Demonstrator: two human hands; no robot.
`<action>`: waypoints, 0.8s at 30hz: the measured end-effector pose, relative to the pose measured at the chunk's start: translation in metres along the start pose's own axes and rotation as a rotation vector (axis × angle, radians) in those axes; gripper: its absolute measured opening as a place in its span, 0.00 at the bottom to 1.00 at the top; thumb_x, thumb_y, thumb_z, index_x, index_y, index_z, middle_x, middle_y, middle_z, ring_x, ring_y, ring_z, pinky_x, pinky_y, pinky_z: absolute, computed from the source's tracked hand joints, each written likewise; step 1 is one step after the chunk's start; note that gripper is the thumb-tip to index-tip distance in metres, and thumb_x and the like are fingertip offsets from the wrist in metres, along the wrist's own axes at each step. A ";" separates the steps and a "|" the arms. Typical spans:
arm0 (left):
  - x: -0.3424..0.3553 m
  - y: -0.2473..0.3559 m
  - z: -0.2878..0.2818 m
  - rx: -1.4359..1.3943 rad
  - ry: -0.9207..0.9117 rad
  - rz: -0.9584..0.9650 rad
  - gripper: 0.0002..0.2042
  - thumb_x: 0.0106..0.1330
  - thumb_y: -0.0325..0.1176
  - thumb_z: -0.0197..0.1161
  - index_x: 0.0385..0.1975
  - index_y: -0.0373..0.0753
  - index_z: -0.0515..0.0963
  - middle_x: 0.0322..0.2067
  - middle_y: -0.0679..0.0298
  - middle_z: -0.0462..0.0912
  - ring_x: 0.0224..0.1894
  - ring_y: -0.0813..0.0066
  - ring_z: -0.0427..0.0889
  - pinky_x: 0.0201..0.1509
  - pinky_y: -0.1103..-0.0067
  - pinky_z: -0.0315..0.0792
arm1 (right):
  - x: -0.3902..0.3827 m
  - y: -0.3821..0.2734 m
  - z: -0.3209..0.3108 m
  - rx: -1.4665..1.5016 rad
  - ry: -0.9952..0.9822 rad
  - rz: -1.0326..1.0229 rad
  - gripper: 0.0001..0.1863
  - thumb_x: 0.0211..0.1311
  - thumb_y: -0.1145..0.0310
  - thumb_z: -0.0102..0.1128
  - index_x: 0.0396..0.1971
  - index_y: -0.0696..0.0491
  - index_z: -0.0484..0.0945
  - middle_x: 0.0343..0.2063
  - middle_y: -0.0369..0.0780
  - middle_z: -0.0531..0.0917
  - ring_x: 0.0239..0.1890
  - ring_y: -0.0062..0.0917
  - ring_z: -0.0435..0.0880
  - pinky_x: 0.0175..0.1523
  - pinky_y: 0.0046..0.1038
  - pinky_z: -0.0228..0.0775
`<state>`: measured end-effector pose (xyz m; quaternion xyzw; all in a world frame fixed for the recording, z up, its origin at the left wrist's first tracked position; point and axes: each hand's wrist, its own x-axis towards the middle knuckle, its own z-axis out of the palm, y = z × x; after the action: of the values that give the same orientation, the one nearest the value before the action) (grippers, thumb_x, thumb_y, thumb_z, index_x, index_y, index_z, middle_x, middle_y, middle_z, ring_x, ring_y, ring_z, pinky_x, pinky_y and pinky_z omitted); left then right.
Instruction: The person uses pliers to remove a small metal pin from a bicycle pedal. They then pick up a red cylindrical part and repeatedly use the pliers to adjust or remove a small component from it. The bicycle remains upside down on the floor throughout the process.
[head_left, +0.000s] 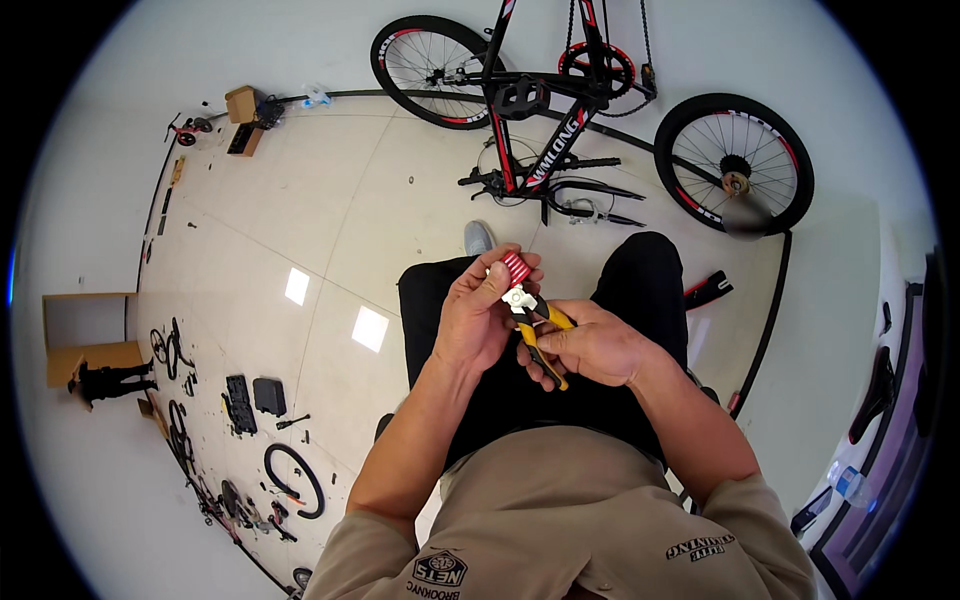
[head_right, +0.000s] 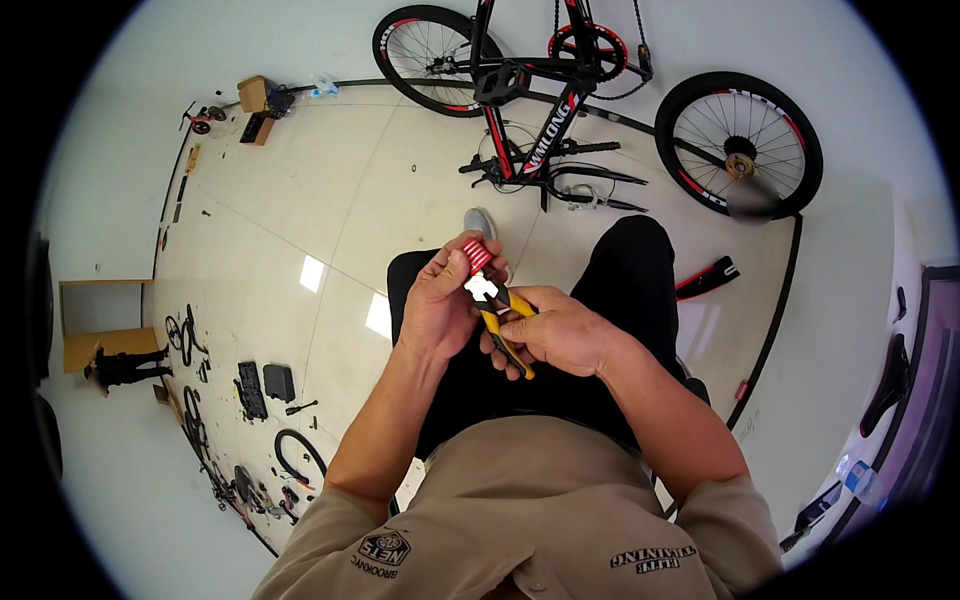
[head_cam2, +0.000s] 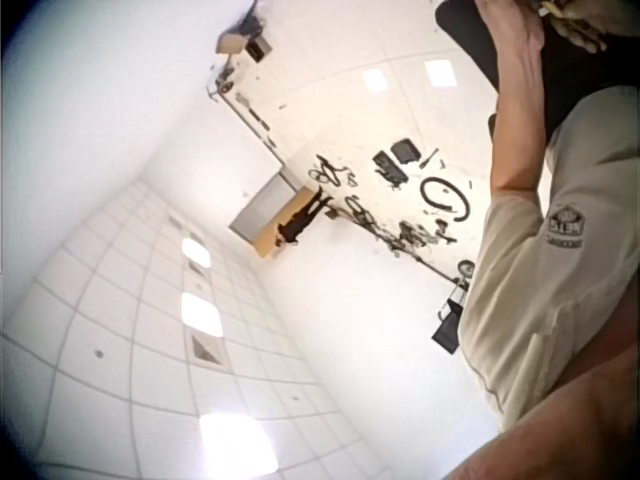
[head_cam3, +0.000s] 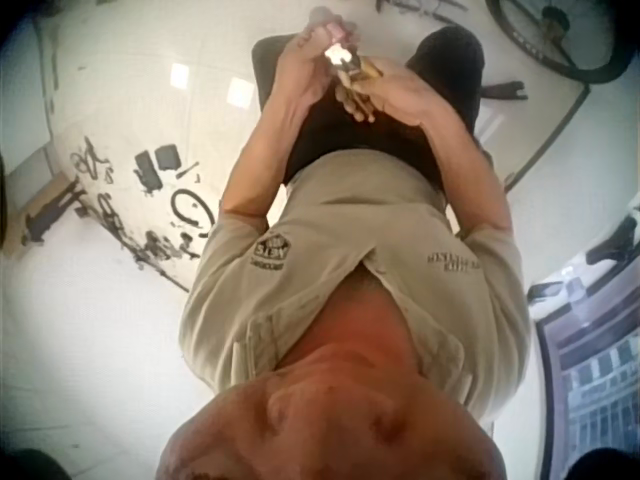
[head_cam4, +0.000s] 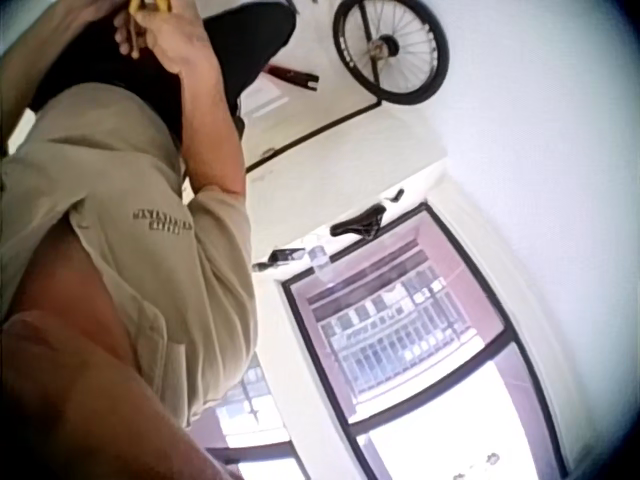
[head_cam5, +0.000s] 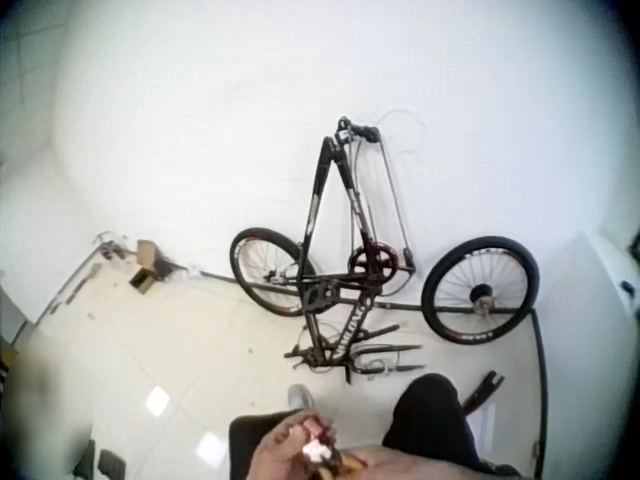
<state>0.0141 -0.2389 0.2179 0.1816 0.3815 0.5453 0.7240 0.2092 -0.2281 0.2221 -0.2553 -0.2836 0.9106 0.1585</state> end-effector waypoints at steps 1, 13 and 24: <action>0.000 0.000 0.001 0.011 0.005 0.002 0.18 0.71 0.41 0.66 0.56 0.40 0.77 0.50 0.60 0.84 0.51 0.64 0.82 0.54 0.68 0.78 | -0.001 -0.001 0.000 0.002 -0.007 -0.012 0.10 0.70 0.76 0.50 0.48 0.61 0.71 0.40 0.47 0.81 0.35 0.31 0.83 0.36 0.29 0.75; 0.003 0.004 0.007 -0.011 0.002 -0.042 0.25 0.68 0.48 0.68 0.59 0.40 0.74 0.50 0.60 0.83 0.49 0.63 0.83 0.50 0.69 0.80 | -0.001 -0.003 0.001 0.228 -0.085 0.008 0.11 0.69 0.72 0.59 0.46 0.57 0.70 0.36 0.43 0.79 0.35 0.29 0.80 0.33 0.29 0.72; 0.003 -0.004 -0.004 -0.058 -0.112 0.014 0.21 0.73 0.49 0.61 0.55 0.39 0.77 0.51 0.59 0.81 0.54 0.65 0.79 0.60 0.64 0.74 | 0.001 0.000 -0.004 0.177 -0.065 0.029 0.18 0.64 0.72 0.63 0.52 0.58 0.72 0.36 0.43 0.79 0.29 0.26 0.77 0.27 0.29 0.67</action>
<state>0.0139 -0.2379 0.2117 0.1933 0.3230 0.5502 0.7454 0.2111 -0.2260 0.2186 -0.2148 -0.2033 0.9421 0.1582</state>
